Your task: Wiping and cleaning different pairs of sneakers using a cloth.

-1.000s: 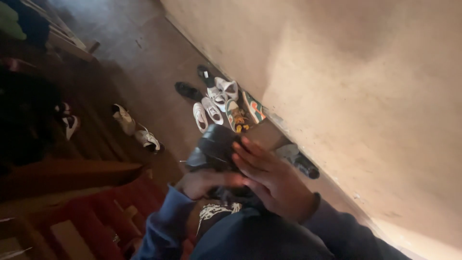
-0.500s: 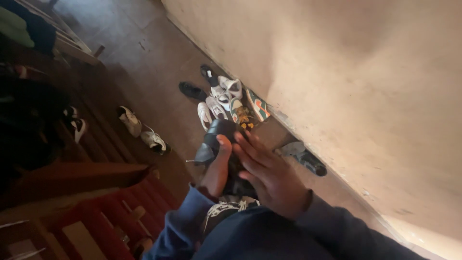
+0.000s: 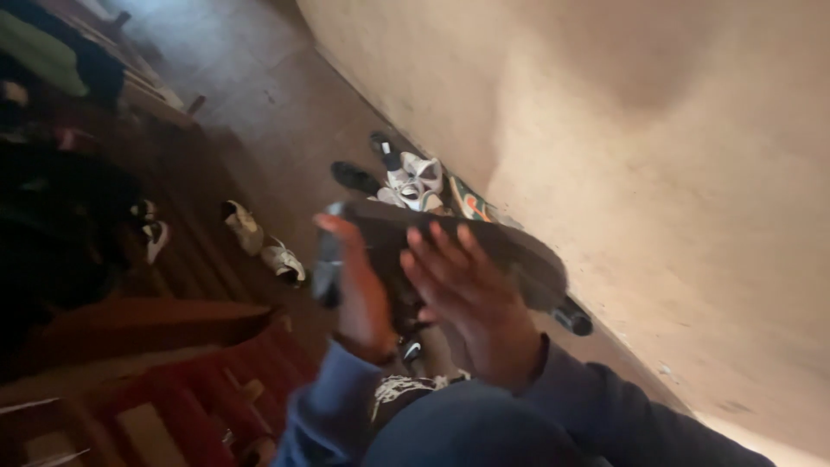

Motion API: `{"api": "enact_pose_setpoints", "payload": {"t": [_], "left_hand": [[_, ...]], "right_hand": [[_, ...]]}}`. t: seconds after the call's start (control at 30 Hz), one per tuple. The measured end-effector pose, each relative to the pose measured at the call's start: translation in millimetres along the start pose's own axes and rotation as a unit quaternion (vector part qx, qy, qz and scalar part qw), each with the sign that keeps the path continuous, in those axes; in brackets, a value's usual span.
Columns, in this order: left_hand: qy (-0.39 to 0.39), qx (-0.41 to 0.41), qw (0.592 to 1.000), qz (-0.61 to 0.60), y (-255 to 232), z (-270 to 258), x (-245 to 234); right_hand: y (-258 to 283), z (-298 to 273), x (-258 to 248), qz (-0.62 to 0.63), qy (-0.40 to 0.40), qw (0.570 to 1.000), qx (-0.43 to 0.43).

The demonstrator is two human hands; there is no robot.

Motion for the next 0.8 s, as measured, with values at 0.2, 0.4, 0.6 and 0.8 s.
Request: {"api": "enact_pose_setpoints", "payload": {"t": [0.2,0.4,0.6,0.8], "left_hand": [[0.023,0.064,0.998,-0.005,-14.2,-4.9,9.0],[-0.038,0.200,0.979,-0.020,-49.4,-41.1,23.5],[-0.013,0.027,0.993,-0.113,-31.2,-59.0,52.1],[-0.037,0.122,0.990,-0.067,-63.4,-60.4,54.3]], "right_hand": [[0.3,19.0,-19.7,0.021,-0.035,0.999,0.032],[-21.8,-16.3,-18.8,-0.121,-0.058,0.991,0.025],[-31.8,32.2,-55.7,-0.025,-0.060,0.991,0.116],[-19.0,10.2,-52.3,-0.091,-0.100,0.987,0.091]]}}
Point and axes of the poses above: each hand's wrist, its own z-axis towards the middle knuckle, its own x-axis out of the palm, y = z × x, the point moved 9 cm from there along z, towards the middle knuckle, and after that the axes turned 10 degrees about -z, right-handed, at the moved point
